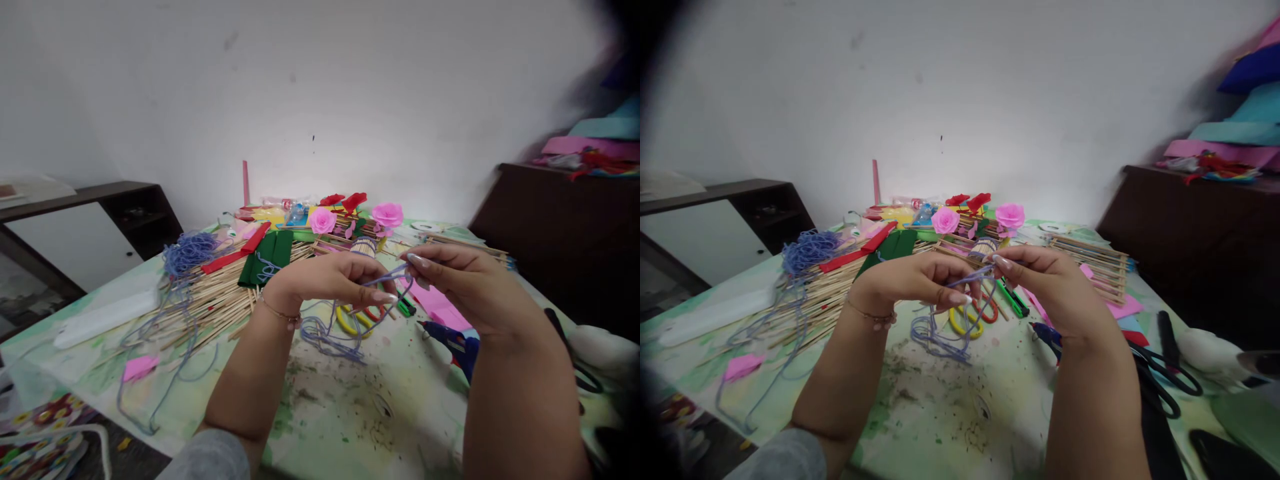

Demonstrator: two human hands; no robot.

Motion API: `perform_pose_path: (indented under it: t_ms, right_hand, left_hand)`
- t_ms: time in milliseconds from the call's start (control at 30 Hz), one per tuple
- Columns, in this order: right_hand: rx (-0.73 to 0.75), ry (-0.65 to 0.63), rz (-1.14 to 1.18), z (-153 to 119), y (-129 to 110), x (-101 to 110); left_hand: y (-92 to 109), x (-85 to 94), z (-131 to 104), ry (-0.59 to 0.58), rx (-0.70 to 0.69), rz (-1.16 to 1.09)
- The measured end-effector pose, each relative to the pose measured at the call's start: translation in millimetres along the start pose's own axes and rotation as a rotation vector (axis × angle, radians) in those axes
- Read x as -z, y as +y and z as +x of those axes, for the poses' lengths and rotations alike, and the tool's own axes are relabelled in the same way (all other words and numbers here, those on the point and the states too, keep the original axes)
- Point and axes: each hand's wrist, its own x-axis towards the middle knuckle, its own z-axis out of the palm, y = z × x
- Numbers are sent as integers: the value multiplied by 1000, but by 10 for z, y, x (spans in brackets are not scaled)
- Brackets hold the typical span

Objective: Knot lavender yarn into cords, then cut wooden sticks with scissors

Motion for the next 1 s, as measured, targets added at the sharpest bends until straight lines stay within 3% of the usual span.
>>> perform_pose_path:
  t_ms: [267,533,1000]
  right_hand:
    - [37,105,24,-14,-65,-25]
    - [83,280,-149,-10,-46,-8]
    - [168,368,-196,30,-25,-13]
  left_hand:
    - [-88,56,85,53,-77,-6]
    - [-147,128,87,70,-26,70]
    - [-232,189,107,118,-4,35]
